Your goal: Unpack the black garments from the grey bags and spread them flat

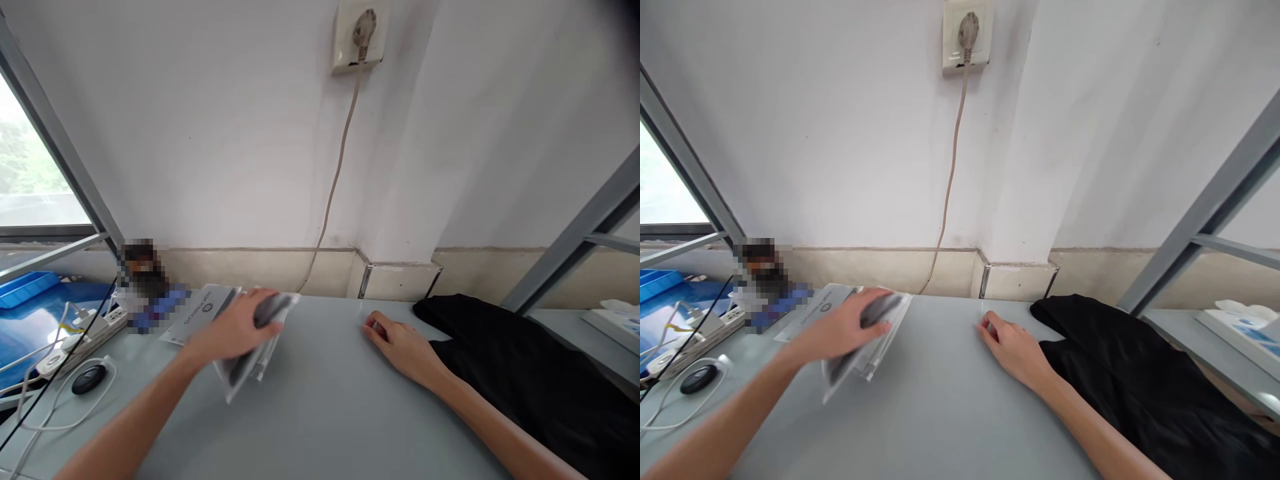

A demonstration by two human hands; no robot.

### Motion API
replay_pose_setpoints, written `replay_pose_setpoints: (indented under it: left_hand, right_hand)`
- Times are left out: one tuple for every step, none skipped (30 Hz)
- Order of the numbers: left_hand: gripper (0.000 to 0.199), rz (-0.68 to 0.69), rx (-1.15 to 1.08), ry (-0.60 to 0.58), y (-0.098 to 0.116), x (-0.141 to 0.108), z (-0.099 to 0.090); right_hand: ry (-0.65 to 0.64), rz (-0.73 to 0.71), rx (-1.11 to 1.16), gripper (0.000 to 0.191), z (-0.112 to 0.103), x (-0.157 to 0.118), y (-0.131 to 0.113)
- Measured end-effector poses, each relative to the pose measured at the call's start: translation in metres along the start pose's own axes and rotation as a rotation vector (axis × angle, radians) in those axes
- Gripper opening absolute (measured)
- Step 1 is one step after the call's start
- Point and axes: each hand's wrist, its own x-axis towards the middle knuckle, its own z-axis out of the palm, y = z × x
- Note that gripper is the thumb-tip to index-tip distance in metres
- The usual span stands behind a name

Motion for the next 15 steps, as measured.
replay_pose_setpoints:
  left_hand:
    - [0.066, 0.054, -0.013, -0.015, 0.016, -0.004, 0.013]
    - [0.065, 0.087, -0.008, -0.03, 0.029, -0.009, 0.028]
    - [0.064, 0.109, 0.013, -0.065, 0.039, -0.013, 0.043]
    - [0.062, 0.123, 0.048, -0.101, 0.046, -0.016, 0.057]
    - [0.06, 0.139, 0.085, -0.128, 0.051, -0.019, 0.07]
    - [0.061, 0.157, 0.112, -0.134, 0.053, -0.021, 0.081]
    - [0.062, 0.158, 0.126, -0.116, 0.053, -0.023, 0.088]
    - [0.061, 0.151, 0.131, -0.098, 0.053, -0.023, 0.093]
    - [0.06, 0.142, 0.135, -0.073, 0.052, -0.024, 0.094]
    - [0.058, 0.14, 0.142, -0.05, 0.05, -0.023, 0.092]
    - [0.053, 0.159, 0.151, -0.036, 0.048, -0.023, 0.089]
    - [0.046, 0.212, 0.157, -0.042, 0.047, -0.022, 0.084]
    - [0.038, 0.291, 0.15, -0.074, 0.046, -0.022, 0.08]
    - [0.033, 0.376, 0.126, -0.125, 0.044, -0.022, 0.075]
    - [0.03, 0.447, 0.09, -0.183, 0.043, -0.022, 0.072]
  right_hand:
    - [0.0, -0.002, 0.0, 0.033, 0.0, 0.0, 0.0]
    - [0.001, -0.003, -0.001, 0.033, 0.0, 0.0, 0.001]
    - [0.001, -0.005, -0.002, 0.033, 0.0, 0.0, 0.001]
    - [0.001, -0.007, -0.002, 0.033, 0.0, 0.0, 0.002]
    - [0.002, -0.01, -0.002, 0.033, 0.001, 0.001, 0.002]
    - [0.002, -0.014, 0.0, 0.032, 0.001, 0.001, 0.003]
    - [0.003, -0.017, 0.003, 0.032, 0.002, 0.001, 0.003]
    - [0.005, -0.02, 0.006, 0.031, 0.002, 0.001, 0.004]
    - [0.007, -0.021, 0.01, 0.031, 0.002, 0.001, 0.004]
    - [0.01, -0.022, 0.014, 0.031, 0.003, 0.001, 0.005]
    - [0.014, -0.022, 0.018, 0.031, 0.003, 0.001, 0.005]
    - [0.017, -0.023, 0.023, 0.031, 0.003, 0.001, 0.005]
    - [0.022, -0.025, 0.029, 0.031, 0.003, 0.001, 0.005]
    - [0.026, -0.028, 0.036, 0.031, 0.002, 0.001, 0.005]
    - [0.031, -0.035, 0.044, 0.031, 0.001, 0.0, 0.004]
